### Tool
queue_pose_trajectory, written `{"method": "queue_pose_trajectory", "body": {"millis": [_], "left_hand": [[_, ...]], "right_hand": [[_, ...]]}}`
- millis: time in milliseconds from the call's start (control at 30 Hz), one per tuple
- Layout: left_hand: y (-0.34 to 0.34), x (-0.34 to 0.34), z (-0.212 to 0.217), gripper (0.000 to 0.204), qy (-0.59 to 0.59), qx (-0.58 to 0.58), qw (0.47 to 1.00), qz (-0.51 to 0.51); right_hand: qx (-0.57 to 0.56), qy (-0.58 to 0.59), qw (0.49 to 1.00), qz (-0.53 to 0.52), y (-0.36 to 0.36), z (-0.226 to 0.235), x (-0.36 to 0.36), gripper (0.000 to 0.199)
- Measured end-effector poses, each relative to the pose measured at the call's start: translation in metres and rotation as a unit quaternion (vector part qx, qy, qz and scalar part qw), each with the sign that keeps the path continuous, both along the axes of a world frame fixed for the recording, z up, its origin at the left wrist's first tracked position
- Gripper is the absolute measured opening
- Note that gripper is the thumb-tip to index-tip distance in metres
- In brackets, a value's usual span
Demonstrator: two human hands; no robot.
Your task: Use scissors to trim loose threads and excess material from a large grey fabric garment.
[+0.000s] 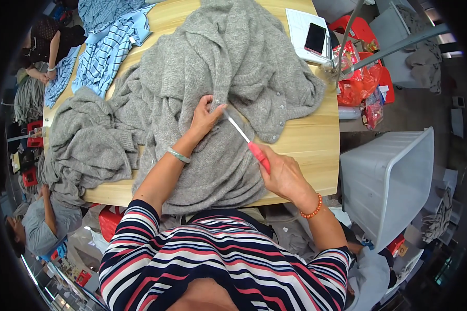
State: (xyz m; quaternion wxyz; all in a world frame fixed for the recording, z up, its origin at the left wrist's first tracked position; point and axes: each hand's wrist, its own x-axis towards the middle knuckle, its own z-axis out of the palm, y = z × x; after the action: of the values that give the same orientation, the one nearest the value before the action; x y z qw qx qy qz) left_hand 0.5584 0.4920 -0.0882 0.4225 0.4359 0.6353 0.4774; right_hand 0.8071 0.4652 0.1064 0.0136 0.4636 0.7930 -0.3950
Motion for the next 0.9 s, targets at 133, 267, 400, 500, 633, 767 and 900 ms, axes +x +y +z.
{"method": "queue_pose_trajectory", "body": {"millis": [133,267,400,500,633,767,900], "left_hand": [[0.021,-0.002,0.005,0.026,0.041,-0.032,0.999,-0.009],[0.017,-0.003,-0.009,0.028,0.017,0.011,1.000,0.011],[0.006,-0.004,0.001,0.023,-0.012,-0.008,1.000,-0.020],[0.010,-0.003,0.008,0.020,-0.124,-0.002,0.992,-0.013],[0.006,-0.008,0.013,0.015,-0.177,-0.032,0.982,-0.056],[0.002,-0.013,0.003,0.015,-0.189,-0.036,0.979,-0.072],[0.001,-0.017,0.000,0.016,-0.325,-0.059,0.941,-0.074]], "right_hand": [[0.020,-0.004,0.999,-0.028,0.004,-0.006,0.001,0.042],[0.006,-0.067,0.998,-0.005,0.009,-0.006,-0.004,0.040],[0.001,-0.048,0.999,0.021,0.013,-0.002,-0.006,0.036],[0.001,-0.045,0.999,0.019,0.013,-0.009,-0.007,0.035],[-0.006,-0.055,0.998,0.010,0.020,-0.009,-0.008,0.033],[-0.006,-0.049,0.999,0.003,0.024,-0.015,-0.013,0.024],[-0.016,-0.036,0.999,0.031,0.021,-0.019,-0.017,0.022]]}}
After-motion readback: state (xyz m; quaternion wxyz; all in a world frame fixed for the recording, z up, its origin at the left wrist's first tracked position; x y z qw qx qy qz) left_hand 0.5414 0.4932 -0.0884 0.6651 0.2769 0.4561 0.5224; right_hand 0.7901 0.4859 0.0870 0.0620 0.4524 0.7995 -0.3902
